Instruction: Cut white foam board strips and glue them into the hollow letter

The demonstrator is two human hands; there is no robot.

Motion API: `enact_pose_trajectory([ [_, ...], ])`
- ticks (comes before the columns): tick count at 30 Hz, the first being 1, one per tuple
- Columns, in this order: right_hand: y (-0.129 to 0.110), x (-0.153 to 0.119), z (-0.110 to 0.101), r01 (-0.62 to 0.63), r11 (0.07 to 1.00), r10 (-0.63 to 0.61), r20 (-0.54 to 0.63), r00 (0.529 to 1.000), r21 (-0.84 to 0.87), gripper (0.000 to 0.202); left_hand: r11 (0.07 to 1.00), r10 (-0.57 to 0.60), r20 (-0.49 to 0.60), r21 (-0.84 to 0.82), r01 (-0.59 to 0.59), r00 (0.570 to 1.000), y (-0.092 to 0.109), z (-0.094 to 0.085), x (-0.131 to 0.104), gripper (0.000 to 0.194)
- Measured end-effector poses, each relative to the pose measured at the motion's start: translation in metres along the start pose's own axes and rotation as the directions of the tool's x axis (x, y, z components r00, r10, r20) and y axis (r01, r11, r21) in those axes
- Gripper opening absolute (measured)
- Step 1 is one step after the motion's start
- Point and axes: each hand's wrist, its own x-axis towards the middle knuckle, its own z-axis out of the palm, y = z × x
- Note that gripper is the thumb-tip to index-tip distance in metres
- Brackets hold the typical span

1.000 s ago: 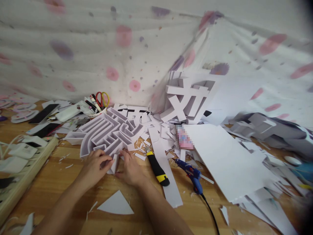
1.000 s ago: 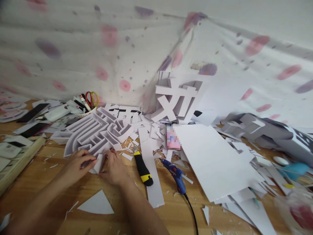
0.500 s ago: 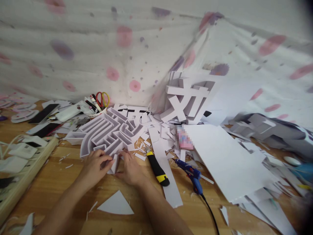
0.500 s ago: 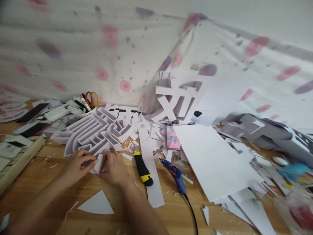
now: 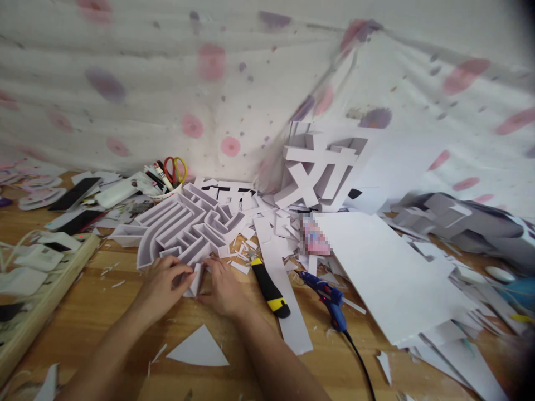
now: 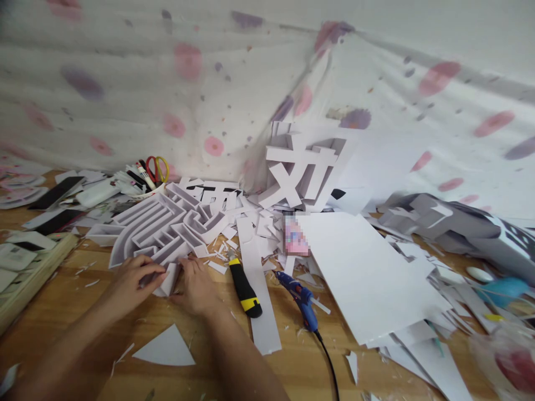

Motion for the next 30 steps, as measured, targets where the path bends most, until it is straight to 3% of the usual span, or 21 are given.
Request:
enact_pose_trajectory([
  [10, 0.0019, 0.0003, 0.0027, -0.009, 1.0, 0.009, 0.001, 1.0, -0.024, 0.09, 1.0, -0.018, 0.031, 0.009, 0.018, 0.999, -0.0004, -0.0003, 0.0013, 0.022],
  [30, 0.0046, -0.0004, 0.0045, 0.024, 0.999, -0.024, -0.002, 1.0, -0.041, 0.086, 1.0, -0.022, 0.021, 0.013, 0.022, 1.0, -0.0002, 0.0009, 0.0, 0.021],
])
